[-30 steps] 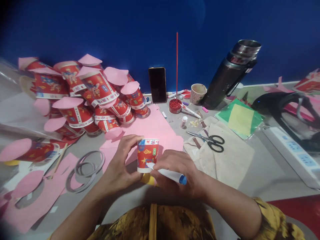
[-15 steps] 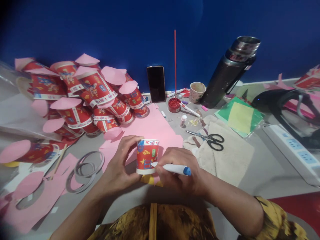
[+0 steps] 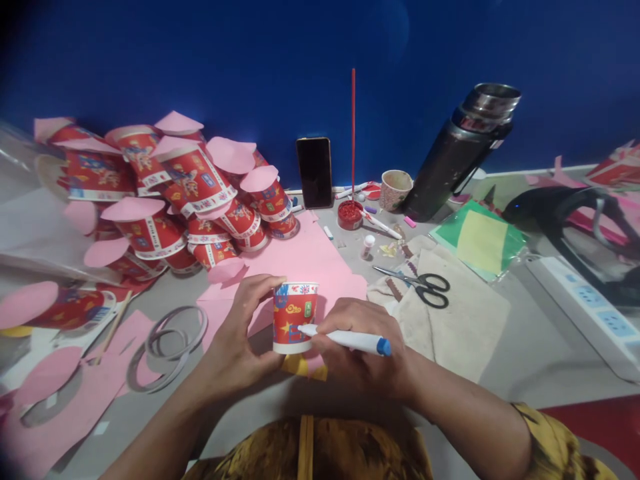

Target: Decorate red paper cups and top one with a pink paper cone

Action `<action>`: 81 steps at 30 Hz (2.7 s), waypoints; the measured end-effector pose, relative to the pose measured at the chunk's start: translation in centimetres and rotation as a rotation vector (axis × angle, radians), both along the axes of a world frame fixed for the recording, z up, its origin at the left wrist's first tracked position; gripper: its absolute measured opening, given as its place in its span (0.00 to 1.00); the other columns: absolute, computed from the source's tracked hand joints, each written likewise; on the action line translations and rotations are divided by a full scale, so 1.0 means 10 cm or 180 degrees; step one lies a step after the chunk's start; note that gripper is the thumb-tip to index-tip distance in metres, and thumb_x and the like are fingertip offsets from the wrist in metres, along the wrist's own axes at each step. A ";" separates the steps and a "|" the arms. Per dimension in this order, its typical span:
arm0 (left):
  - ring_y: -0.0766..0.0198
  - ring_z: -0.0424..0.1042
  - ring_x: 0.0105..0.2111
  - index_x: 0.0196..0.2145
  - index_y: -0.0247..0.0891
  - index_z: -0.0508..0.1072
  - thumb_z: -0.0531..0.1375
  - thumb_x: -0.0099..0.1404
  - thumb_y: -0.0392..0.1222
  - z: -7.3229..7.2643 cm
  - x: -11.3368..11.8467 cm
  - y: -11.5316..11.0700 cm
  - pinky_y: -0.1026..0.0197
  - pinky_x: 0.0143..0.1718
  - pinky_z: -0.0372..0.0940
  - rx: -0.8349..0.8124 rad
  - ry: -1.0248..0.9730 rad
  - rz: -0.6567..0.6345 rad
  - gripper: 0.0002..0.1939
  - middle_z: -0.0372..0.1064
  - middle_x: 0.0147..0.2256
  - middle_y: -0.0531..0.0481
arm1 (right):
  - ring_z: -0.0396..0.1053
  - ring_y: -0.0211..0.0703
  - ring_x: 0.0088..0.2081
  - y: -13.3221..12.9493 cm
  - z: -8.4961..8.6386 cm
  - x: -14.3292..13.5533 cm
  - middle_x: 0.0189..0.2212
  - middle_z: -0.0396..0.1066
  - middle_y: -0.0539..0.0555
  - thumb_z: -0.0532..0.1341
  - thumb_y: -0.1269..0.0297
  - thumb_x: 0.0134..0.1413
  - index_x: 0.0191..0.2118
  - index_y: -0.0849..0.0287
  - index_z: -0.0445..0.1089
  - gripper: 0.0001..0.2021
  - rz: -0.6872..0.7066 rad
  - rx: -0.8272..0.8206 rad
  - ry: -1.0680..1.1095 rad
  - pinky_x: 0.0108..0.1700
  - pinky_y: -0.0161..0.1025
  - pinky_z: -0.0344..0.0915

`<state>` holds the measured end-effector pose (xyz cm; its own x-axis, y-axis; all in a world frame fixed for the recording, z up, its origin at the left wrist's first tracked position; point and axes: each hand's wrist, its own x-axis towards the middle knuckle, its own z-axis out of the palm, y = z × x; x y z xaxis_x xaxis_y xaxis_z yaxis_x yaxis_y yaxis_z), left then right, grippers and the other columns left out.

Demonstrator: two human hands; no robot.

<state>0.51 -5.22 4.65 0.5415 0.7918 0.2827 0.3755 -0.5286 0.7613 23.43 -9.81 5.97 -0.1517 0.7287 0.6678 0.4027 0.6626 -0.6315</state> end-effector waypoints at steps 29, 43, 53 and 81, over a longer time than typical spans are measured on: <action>0.44 0.61 0.64 0.68 0.49 0.56 0.65 0.53 0.28 -0.02 0.00 0.01 0.40 0.64 0.65 0.0005 0.0154 0.0002 0.47 0.58 0.61 0.41 | 0.74 0.41 0.26 0.00 -0.13 0.04 0.27 0.77 0.51 0.64 0.69 0.63 0.38 0.56 0.73 0.02 -0.0256 -0.0280 0.0506 0.30 0.36 0.70; 0.41 0.62 0.63 0.69 0.44 0.54 0.65 0.57 0.34 -0.07 -0.01 0.06 0.38 0.65 0.57 0.0846 0.0410 0.0356 0.45 0.61 0.61 0.37 | 0.73 0.38 0.23 0.08 -0.10 0.01 0.24 0.77 0.48 0.65 0.72 0.59 0.33 0.56 0.75 0.04 -0.0096 -0.0485 0.0578 0.27 0.32 0.69; 0.45 0.63 0.64 0.67 0.42 0.57 0.63 0.57 0.31 0.21 -0.03 0.13 0.42 0.66 0.55 0.0881 0.0529 0.0086 0.42 0.64 0.64 0.39 | 0.75 0.40 0.29 0.09 0.10 -0.10 0.30 0.79 0.50 0.65 0.72 0.60 0.40 0.55 0.76 0.05 -0.0387 -0.0994 0.0657 0.31 0.34 0.70; 0.44 0.66 0.63 0.72 0.47 0.50 0.66 0.60 0.33 0.07 0.01 0.18 0.40 0.63 0.66 0.0407 0.0016 0.0121 0.48 0.63 0.64 0.38 | 0.72 0.39 0.25 0.16 -0.05 -0.19 0.27 0.74 0.50 0.62 0.74 0.63 0.40 0.56 0.71 0.05 -0.0333 -0.0395 0.0295 0.29 0.35 0.66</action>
<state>0.58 -3.43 5.37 0.5135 0.7695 0.3799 0.4008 -0.6065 0.6867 21.53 -8.22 5.50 -0.0128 0.8149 0.5794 0.4017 0.5348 -0.7434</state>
